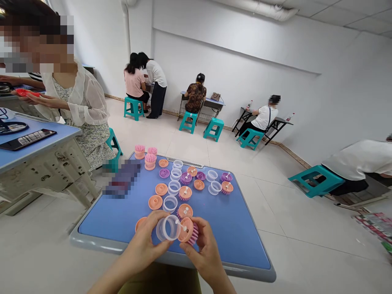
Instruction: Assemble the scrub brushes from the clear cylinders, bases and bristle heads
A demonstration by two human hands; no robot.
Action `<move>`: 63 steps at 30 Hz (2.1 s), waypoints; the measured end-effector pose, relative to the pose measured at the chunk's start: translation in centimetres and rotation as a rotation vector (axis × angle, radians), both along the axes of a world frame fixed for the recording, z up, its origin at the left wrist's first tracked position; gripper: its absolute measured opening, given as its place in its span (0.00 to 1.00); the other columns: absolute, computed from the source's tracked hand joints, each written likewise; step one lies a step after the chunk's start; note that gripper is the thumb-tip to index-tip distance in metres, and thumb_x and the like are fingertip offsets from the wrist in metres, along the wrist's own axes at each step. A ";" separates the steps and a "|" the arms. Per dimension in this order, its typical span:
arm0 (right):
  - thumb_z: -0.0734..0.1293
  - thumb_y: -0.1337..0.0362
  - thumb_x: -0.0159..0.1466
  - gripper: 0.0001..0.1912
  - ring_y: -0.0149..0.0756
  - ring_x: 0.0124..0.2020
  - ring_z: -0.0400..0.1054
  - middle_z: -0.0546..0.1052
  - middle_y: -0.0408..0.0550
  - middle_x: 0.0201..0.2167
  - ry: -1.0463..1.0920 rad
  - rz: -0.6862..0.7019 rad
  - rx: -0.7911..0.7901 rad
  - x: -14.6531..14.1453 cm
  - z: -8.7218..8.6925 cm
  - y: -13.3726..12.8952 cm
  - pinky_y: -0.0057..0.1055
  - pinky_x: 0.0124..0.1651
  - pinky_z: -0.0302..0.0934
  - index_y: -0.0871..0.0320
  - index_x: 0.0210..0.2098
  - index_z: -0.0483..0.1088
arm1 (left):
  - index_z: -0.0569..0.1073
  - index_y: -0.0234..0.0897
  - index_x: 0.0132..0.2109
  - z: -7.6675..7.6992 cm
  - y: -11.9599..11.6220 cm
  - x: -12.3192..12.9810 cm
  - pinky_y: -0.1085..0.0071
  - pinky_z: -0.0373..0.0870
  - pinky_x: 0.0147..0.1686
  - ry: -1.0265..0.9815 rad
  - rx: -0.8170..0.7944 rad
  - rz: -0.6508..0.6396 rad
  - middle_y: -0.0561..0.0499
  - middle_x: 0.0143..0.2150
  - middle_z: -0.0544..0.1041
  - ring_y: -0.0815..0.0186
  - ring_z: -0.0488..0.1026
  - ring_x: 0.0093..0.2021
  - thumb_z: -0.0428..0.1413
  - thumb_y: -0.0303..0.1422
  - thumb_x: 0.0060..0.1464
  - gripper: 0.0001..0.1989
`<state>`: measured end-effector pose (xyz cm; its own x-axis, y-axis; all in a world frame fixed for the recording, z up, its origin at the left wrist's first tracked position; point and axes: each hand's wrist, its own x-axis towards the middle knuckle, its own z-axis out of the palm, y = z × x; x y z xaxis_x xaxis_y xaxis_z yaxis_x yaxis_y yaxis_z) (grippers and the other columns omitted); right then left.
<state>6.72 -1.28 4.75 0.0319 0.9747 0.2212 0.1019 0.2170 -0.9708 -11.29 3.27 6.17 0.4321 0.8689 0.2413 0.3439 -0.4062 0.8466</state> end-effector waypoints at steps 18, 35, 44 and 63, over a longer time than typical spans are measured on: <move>0.65 0.69 0.56 0.24 0.39 0.45 0.67 0.69 0.51 0.46 -0.022 0.074 0.067 1.0 1.8 -0.5 0.31 0.45 0.65 0.54 0.52 0.61 | 0.63 0.42 0.52 -0.6 -0.8 -0.5 0.65 0.68 0.47 -0.246 -0.328 -0.115 0.47 0.49 0.68 0.59 0.68 0.48 0.56 0.36 0.50 0.21; 0.66 0.73 0.53 0.27 0.42 0.47 0.65 0.69 0.52 0.46 -0.370 0.102 0.252 0.5 3.4 -1.2 0.36 0.49 0.63 0.54 0.51 0.59 | 0.66 0.42 0.50 -0.7 -1.4 0.3 0.66 0.69 0.44 -0.324 -0.387 -0.214 0.48 0.47 0.69 0.59 0.69 0.46 0.61 0.36 0.47 0.23; 0.65 0.72 0.51 0.17 0.33 0.31 0.66 0.71 0.44 0.33 -0.319 0.135 -0.006 0.5 4.0 -0.9 0.27 0.35 0.63 0.56 0.40 0.64 | 0.66 0.46 0.52 -0.2 -2.0 0.3 0.63 0.68 0.49 0.007 0.039 -0.124 0.47 0.50 0.71 0.57 0.68 0.50 0.57 0.30 0.50 0.21; 0.59 0.54 0.63 0.14 0.28 0.21 0.62 0.69 0.41 0.22 -0.266 0.187 -0.218 1.5 3.6 -1.0 0.23 0.23 0.61 0.58 0.36 0.68 | 0.66 0.45 0.52 0.4 -2.3 1.1 0.64 0.69 0.48 0.087 0.128 -0.147 0.47 0.49 0.72 0.58 0.70 0.49 0.56 0.28 0.48 0.22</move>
